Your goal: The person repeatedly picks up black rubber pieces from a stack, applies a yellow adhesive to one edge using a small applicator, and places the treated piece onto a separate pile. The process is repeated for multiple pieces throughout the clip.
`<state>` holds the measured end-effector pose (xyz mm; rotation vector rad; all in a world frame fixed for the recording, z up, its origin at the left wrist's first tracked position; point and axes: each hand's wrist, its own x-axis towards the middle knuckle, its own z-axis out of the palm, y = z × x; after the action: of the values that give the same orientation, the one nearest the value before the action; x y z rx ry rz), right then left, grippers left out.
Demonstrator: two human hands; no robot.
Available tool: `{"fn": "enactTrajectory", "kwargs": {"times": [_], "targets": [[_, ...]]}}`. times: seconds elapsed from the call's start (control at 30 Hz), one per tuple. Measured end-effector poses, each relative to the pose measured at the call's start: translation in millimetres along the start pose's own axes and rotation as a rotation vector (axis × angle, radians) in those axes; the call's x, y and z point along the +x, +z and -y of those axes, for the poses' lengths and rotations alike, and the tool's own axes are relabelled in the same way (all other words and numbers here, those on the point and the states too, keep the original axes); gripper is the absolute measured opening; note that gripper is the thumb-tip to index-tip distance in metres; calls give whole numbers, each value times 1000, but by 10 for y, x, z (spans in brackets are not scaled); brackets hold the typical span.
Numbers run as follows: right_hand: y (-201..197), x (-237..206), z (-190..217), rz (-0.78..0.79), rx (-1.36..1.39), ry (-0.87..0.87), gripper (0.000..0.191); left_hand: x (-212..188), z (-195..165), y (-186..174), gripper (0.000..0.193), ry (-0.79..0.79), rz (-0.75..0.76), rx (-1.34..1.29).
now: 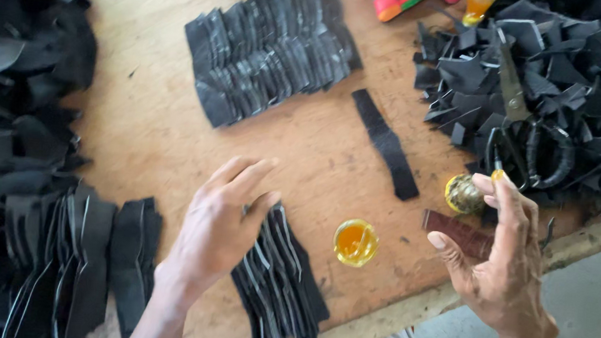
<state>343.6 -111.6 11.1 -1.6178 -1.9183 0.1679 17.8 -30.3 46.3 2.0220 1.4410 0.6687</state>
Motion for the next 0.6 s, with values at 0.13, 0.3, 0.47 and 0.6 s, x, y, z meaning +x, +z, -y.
{"fn": "enactTrajectory", "kwargs": {"times": [0.13,0.3,0.47,0.6], "targets": [[-37,-113,167,17,121,35,97,-442,184,-27,43,-134,-105,-25],[201,-305,333,89,324,-11,107,-806,433,179,47,-139,-233,-8],[266,-475,529,203,166,43,114,-913,645,257,49,-269,-211,-58],[227,-382,578,196,216,31,109,-907,687,316,43,-337,-184,-104]]}}
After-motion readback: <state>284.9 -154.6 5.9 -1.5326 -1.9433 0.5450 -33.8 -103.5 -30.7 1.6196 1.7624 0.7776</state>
